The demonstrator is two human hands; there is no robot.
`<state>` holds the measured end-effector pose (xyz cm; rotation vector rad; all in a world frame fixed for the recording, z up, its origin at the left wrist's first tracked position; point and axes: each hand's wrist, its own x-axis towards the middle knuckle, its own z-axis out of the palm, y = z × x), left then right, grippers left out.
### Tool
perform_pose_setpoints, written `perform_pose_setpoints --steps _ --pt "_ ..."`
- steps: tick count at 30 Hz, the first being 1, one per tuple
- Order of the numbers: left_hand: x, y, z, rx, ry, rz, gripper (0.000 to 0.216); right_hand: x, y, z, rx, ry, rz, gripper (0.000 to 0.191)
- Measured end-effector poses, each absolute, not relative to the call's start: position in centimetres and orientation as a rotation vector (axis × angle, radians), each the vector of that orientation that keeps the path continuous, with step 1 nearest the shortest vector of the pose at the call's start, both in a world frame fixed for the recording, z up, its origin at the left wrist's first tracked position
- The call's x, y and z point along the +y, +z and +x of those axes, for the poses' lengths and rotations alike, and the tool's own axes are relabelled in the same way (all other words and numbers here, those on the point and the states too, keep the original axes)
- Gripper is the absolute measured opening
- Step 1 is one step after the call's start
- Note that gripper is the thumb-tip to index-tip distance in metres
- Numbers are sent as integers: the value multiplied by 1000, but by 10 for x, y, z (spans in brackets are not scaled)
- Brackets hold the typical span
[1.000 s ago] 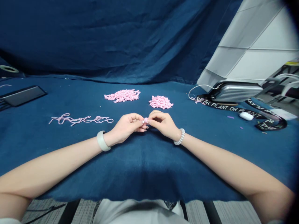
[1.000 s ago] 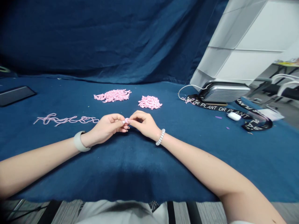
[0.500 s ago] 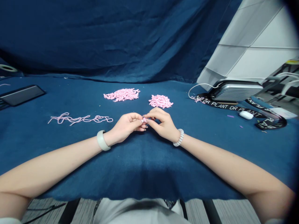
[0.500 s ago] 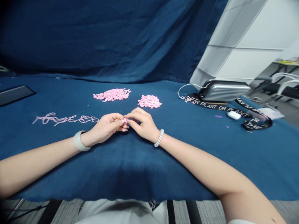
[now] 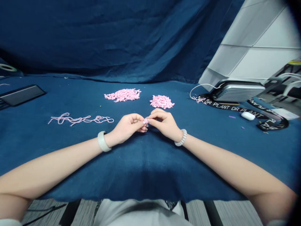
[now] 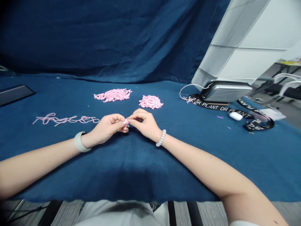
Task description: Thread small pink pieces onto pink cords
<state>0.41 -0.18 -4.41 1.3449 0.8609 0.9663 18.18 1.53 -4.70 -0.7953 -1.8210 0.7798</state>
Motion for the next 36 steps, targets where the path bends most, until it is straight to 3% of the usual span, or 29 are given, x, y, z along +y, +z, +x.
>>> perform_pose_setpoints --steps 12,36 --pt "1 -48 3 871 1001 1250 20 15 -47 178 -1482 1244 -932 11" --pt "1 -48 5 833 999 1058 13 15 -51 176 -1289 1460 -919 16"
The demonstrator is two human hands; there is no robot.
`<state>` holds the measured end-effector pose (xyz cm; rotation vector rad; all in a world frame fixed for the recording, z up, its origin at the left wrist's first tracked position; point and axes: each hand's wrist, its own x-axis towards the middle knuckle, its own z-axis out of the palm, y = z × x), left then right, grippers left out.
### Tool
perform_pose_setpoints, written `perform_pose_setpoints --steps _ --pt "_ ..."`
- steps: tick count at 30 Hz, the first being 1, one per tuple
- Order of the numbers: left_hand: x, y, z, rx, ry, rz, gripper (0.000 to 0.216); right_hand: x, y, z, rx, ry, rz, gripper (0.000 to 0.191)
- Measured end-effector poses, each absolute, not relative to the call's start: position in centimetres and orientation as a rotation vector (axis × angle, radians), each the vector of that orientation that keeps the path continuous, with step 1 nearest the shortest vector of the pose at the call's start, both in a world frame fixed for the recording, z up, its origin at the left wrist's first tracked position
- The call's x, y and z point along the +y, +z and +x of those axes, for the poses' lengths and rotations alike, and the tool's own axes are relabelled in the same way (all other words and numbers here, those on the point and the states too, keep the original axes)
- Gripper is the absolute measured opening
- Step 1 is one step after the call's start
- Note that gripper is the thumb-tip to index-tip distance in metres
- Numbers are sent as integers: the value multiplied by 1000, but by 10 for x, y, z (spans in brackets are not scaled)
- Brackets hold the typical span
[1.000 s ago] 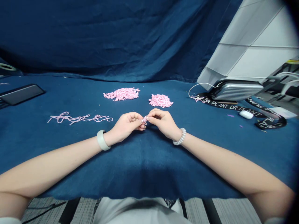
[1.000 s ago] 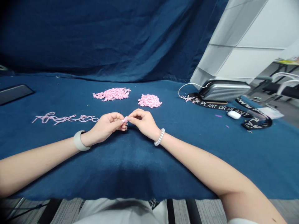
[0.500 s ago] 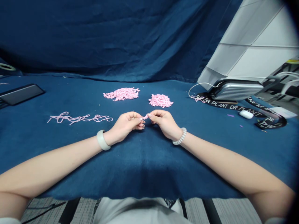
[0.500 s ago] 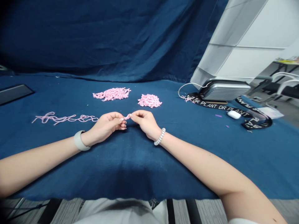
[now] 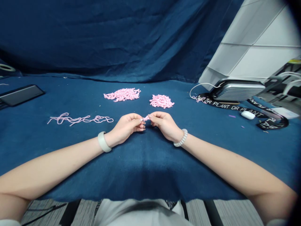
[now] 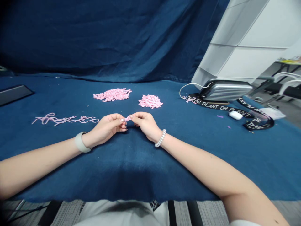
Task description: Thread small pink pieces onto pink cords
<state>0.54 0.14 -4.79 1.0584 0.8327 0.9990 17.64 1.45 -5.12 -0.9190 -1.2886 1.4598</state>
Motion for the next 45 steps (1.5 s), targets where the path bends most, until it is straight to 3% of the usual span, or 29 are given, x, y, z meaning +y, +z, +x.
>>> perform_pose_setpoints --steps 5,17,40,45 --pt "1 -49 5 822 981 1046 13 21 -51 182 -1400 1446 -924 26" --pt "1 -52 6 851 973 1085 17 16 -44 183 -1963 882 -1015 27" --pt "0 -52 6 848 992 1044 15 18 -45 183 -1708 1068 -1049 27" --pt "-1 -53 8 898 966 1181 36 17 -46 180 -1711 1110 -1025 25"
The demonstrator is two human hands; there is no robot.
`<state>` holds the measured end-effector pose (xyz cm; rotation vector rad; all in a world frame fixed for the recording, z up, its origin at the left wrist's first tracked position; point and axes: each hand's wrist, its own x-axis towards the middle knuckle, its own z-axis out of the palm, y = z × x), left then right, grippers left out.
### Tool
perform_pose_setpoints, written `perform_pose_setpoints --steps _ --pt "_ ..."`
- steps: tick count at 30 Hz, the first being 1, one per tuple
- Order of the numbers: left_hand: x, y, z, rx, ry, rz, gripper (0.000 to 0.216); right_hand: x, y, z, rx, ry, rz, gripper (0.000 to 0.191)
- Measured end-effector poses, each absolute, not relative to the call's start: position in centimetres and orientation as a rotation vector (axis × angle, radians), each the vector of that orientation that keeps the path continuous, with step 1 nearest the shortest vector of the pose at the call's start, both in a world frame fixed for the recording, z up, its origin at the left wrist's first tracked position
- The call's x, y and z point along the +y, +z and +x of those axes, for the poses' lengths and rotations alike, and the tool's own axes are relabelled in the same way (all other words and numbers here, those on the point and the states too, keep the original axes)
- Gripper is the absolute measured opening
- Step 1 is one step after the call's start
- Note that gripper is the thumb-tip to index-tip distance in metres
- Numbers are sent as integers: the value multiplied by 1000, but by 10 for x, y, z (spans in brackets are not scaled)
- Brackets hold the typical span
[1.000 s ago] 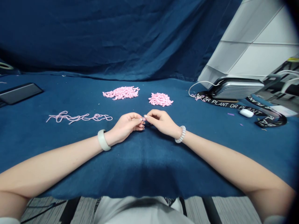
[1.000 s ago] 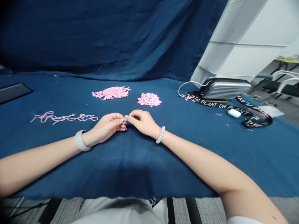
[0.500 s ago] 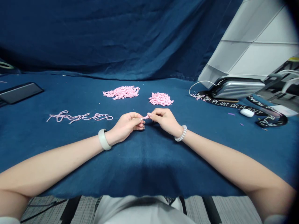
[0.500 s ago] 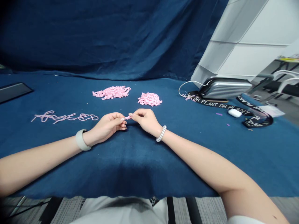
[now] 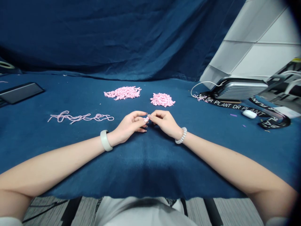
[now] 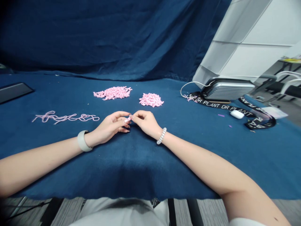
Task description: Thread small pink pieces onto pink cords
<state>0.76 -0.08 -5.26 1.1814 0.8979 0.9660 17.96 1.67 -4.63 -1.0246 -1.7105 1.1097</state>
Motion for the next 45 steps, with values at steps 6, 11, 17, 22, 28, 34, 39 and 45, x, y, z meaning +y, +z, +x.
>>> perform_pose_setpoints --steps 6,11,17,22,28,34,39,45 --pt "1 -55 9 978 1000 1177 22 16 -49 179 -1733 1117 -1005 22" --pt "2 -57 8 944 1032 1148 22 15 -51 179 -1773 1043 -966 21" --pt "1 -58 8 932 1064 1152 20 19 -55 180 -1699 1115 -945 25" --pt "1 -58 9 952 1061 1195 22 19 -54 179 -1712 1162 -972 35" --pt "0 -57 9 959 1055 1189 24 17 -53 178 -1792 1066 -1009 27" --pt "0 -56 9 949 1064 1135 23 19 -56 179 -1818 1023 -1036 23" --pt "0 -57 9 950 1064 1145 22 20 -57 178 -1788 1080 -1003 32" --pt "0 -58 9 961 1057 1176 24 19 -54 177 -1816 1098 -1030 33"
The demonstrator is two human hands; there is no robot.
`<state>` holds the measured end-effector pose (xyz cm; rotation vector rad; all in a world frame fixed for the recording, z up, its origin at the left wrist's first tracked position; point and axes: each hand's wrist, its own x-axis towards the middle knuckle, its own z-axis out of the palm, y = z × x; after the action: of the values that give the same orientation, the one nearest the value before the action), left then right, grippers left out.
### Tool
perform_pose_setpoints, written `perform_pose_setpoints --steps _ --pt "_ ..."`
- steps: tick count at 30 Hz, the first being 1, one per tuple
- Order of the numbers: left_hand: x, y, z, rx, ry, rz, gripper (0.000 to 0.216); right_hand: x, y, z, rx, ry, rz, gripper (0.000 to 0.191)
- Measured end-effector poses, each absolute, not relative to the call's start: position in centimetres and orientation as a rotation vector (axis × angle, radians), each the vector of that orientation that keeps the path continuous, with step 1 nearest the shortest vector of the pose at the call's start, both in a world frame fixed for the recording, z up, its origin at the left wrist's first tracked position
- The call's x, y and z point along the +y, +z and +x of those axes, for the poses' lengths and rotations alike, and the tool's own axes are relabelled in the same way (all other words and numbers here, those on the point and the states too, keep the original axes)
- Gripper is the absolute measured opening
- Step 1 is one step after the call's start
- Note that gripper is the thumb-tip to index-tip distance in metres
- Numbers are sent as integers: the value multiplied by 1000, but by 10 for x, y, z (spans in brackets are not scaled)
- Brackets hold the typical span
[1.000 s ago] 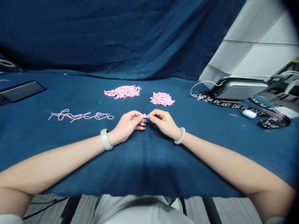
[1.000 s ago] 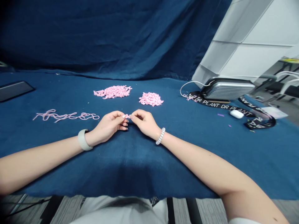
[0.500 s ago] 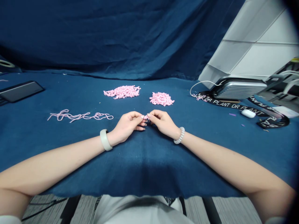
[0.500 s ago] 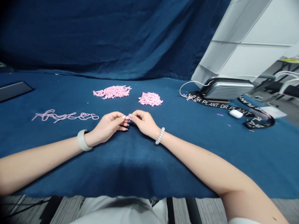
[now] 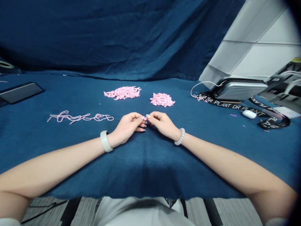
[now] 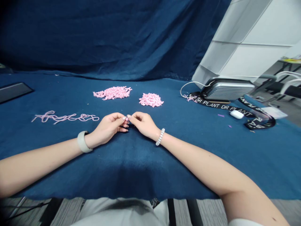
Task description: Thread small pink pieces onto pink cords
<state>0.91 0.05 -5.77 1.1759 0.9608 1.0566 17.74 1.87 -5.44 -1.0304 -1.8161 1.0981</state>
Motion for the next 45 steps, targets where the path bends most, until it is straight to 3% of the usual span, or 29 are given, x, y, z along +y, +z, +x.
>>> perform_pose_setpoints --steps 12,17,23,36,45 --pt "1 -56 8 934 1051 1110 22 20 -56 179 -1745 1149 -984 21" --pt "0 -54 8 917 1001 1219 34 18 -53 177 -1754 1145 -982 21" --pt "1 -57 10 989 1013 1210 21 16 -53 177 -1795 1137 -1004 23" --pt "4 -55 9 920 1017 1062 31 19 -58 178 -1765 1138 -988 21" --pt "3 -56 6 924 1022 1081 18 18 -57 179 -1737 1116 -1004 16"
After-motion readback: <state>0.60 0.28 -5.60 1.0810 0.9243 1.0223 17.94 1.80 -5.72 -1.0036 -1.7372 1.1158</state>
